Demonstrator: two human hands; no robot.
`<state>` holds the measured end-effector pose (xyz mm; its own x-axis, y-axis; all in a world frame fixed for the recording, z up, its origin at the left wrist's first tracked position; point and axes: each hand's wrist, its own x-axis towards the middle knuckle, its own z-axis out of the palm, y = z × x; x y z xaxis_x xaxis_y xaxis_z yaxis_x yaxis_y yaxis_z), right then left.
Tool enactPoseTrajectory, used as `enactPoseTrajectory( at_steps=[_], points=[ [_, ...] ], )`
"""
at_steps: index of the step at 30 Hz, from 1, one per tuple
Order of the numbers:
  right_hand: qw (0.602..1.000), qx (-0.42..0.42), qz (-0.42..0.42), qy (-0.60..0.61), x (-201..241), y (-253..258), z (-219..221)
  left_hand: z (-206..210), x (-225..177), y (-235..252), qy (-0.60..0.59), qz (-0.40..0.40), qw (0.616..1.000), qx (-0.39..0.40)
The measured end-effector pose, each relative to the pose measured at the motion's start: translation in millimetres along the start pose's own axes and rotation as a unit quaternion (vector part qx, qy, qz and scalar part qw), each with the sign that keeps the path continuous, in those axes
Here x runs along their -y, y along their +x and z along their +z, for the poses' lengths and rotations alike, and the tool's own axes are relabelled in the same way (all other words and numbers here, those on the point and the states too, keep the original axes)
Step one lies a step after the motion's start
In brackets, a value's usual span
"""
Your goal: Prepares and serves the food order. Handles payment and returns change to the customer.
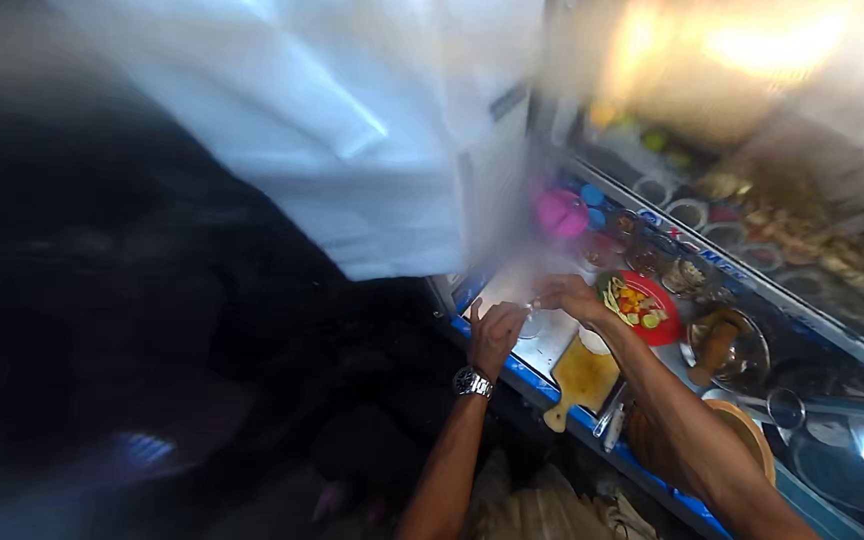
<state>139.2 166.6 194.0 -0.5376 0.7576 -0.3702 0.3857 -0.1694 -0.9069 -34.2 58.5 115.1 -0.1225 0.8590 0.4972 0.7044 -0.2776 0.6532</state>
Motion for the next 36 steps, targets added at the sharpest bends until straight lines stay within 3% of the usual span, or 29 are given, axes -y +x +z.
enactPoseTrajectory(
  at_steps=[8,13,17,23,30,36],
  points=[
    [0.996,-0.078,0.025,0.022,-7.7,-0.5,-0.6,1.1,-2.0,-24.6,0.011,-0.055,0.998,-0.004],
    [0.984,-0.146,0.043,-0.096,-27.9,7.8,6.5,0.5,-3.3,-60.6,-0.045,-0.162,0.986,-0.002],
    [0.964,-0.208,0.069,-0.152,-43.4,18.7,17.1,6.7,-4.9,-69.9,-0.085,-0.222,0.970,-0.043],
    [0.965,-0.190,0.148,0.103,-51.2,6.4,16.1,14.2,5.6,-75.7,-0.151,-0.302,0.941,0.034],
    [0.968,-0.181,0.111,0.135,-38.4,9.1,33.9,30.0,-17.0,-46.6,-0.179,-0.213,0.960,-0.006],
    [0.967,-0.130,0.114,0.189,-32.7,11.9,31.1,24.6,-23.4,-33.0,-0.255,-0.274,0.927,0.018]
  ],
)
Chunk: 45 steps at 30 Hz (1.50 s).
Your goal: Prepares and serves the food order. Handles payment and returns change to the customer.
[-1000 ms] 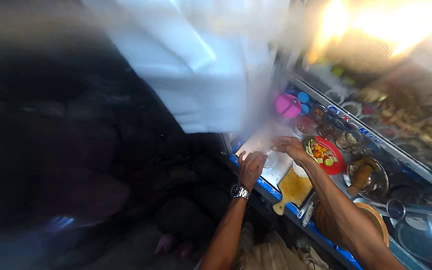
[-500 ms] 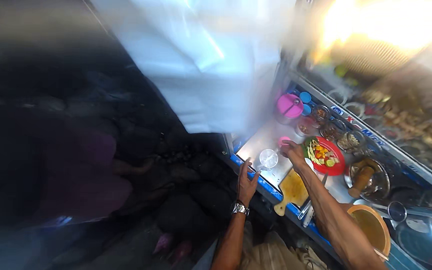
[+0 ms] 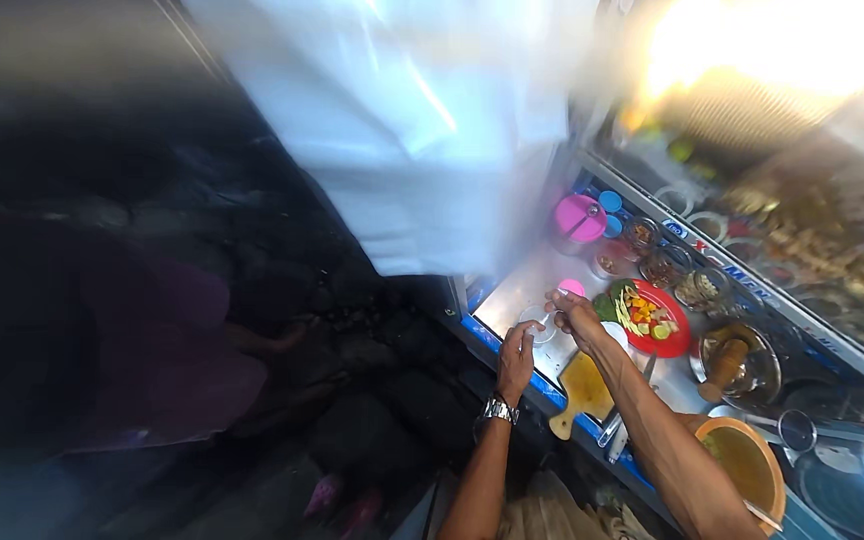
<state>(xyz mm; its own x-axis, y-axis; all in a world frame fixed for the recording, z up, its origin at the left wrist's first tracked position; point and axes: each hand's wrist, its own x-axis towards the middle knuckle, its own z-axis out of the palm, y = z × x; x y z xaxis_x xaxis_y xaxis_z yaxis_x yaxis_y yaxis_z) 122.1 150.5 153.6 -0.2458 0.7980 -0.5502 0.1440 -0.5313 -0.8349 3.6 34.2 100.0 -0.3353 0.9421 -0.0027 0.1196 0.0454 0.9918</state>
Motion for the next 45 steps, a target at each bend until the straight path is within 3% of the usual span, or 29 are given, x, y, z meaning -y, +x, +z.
enactPoseTrajectory(
  at_steps=[8,18,45],
  points=[
    [0.981,-0.030,-0.056,-0.182,-2.7,22.7,10.8,6.4,-2.8,7.2,0.005,-0.048,0.999,-0.012],
    [0.966,-0.040,-0.072,-0.246,-11.2,24.9,12.0,2.4,7.8,-4.9,0.000,-0.067,0.997,-0.030],
    [0.974,-0.073,-0.053,-0.208,-12.8,45.9,12.8,6.7,13.7,-16.5,-0.018,-0.051,0.997,-0.060]
  ],
)
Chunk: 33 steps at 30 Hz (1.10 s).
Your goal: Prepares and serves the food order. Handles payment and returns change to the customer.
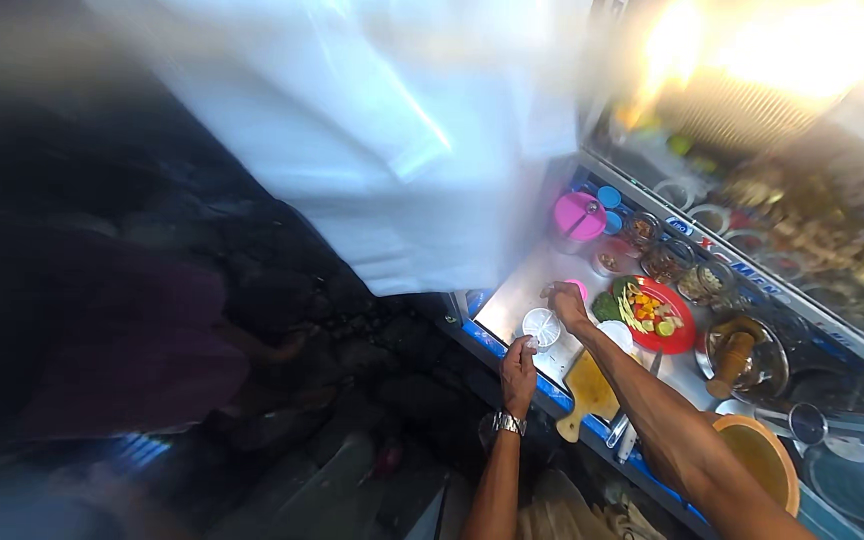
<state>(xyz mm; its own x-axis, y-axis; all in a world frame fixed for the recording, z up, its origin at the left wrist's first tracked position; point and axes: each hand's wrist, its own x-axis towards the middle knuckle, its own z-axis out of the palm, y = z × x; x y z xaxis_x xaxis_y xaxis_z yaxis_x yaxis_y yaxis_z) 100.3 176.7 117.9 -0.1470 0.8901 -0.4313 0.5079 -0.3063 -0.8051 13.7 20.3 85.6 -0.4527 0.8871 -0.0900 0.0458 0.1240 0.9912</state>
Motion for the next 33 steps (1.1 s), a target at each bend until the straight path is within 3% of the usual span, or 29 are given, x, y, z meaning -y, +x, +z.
enactPoseTrajectory(
  at_steps=[6,9,14,18,20,22,24,28,30,33],
  points=[
    [1.000,-0.004,-0.001,0.019,-5.1,2.2,1.1,-1.9,0.1,0.1,0.005,0.003,1.000,0.006],
    [0.999,0.032,-0.002,0.023,1.6,-4.1,-7.0,-3.3,-0.1,1.3,-0.004,0.008,1.000,0.011],
    [0.978,0.110,-0.042,-0.172,24.2,-7.5,-32.7,-6.0,-6.9,-2.6,-0.014,0.048,0.999,0.013],
    [0.881,0.167,-0.142,-0.418,45.9,-11.3,-37.1,-5.8,-24.8,5.5,0.041,0.063,0.997,-0.019],
    [0.826,0.176,-0.129,-0.520,59.1,-23.0,-33.2,-9.7,-33.3,8.9,0.070,0.061,0.996,-0.011],
    [0.804,0.171,-0.107,-0.560,69.0,-33.4,-32.1,-13.3,-38.6,14.9,0.086,0.062,0.994,0.010],
    [0.830,0.185,-0.089,-0.518,68.9,-33.6,-35.9,-16.1,-46.2,22.0,0.104,0.053,0.992,0.039],
    [0.969,0.180,-0.013,-0.172,34.2,-49.3,-34.2,-16.9,-62.9,33.8,0.128,0.019,0.987,0.099],
    [0.989,0.136,-0.017,-0.055,11.5,-62.8,-26.6,-16.1,-66.8,40.0,0.127,0.000,0.986,0.111],
    [0.993,0.089,-0.077,0.002,-10.4,-79.6,-15.8,-16.0,-69.4,46.4,0.112,-0.026,0.985,0.125]
  ],
)
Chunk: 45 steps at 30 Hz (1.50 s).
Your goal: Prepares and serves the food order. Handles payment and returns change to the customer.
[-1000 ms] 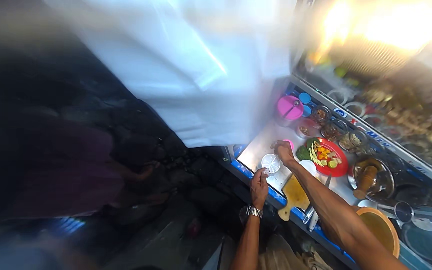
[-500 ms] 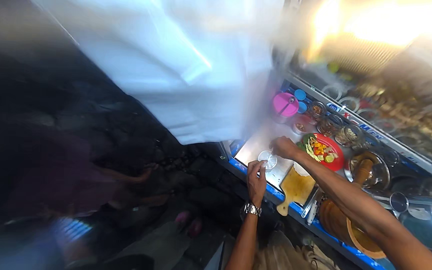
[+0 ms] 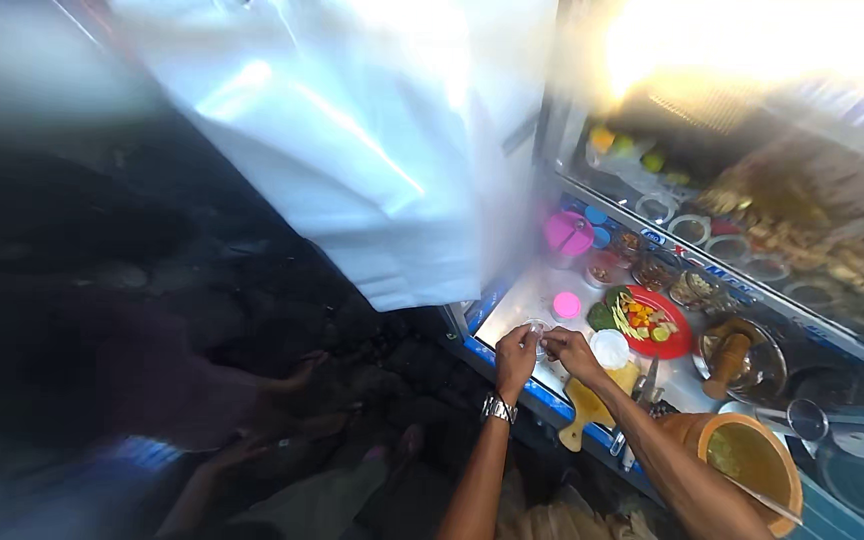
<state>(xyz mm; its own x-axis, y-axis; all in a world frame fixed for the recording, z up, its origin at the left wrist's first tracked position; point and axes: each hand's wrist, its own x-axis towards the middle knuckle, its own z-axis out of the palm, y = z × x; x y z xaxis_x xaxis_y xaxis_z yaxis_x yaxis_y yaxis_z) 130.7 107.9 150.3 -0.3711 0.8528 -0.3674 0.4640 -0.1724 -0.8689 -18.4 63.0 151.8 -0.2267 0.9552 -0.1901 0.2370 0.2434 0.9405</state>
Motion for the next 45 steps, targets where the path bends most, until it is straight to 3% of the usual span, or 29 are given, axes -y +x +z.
enactPoseTrajectory(
  at_steps=[6,9,13,19,24,27,30,34,42,45],
  points=[
    [0.992,-0.121,-0.025,-0.001,-4.3,-3.9,24.9,-8.5,6.1,6.5,-0.013,0.005,1.000,0.024],
    [0.989,-0.141,-0.028,-0.026,-6.1,-2.0,26.5,-16.2,23.0,20.2,0.092,0.064,0.993,0.040],
    [0.985,-0.153,-0.036,-0.073,-6.3,-1.0,27.8,-20.2,32.4,35.7,0.203,0.126,0.962,0.131],
    [0.954,-0.231,-0.058,-0.182,-7.3,-7.8,45.3,-19.6,40.3,35.4,0.240,0.180,0.947,0.111],
    [0.936,-0.319,-0.091,-0.118,-12.7,-5.8,59.8,-14.0,40.0,29.0,0.241,0.173,0.951,0.083],
    [0.947,-0.317,-0.047,-0.019,-6.7,-4.9,59.4,-12.6,41.9,27.3,0.235,0.165,0.955,0.080],
    [0.947,-0.317,-0.046,-0.017,-6.4,-2.4,58.7,-10.8,41.5,26.4,0.234,0.148,0.957,0.083],
    [0.938,-0.299,-0.093,-0.150,-8.2,-4.3,58.4,-4.3,43.7,23.0,0.233,0.145,0.961,0.044],
    [0.871,-0.223,-0.157,-0.408,-3.1,-6.5,51.2,4.9,48.7,18.0,0.214,0.177,0.960,-0.025],
    [0.909,-0.119,-0.110,-0.385,9.3,-4.6,30.0,1.9,54.9,19.9,0.197,0.175,0.965,-0.004]
  ],
)
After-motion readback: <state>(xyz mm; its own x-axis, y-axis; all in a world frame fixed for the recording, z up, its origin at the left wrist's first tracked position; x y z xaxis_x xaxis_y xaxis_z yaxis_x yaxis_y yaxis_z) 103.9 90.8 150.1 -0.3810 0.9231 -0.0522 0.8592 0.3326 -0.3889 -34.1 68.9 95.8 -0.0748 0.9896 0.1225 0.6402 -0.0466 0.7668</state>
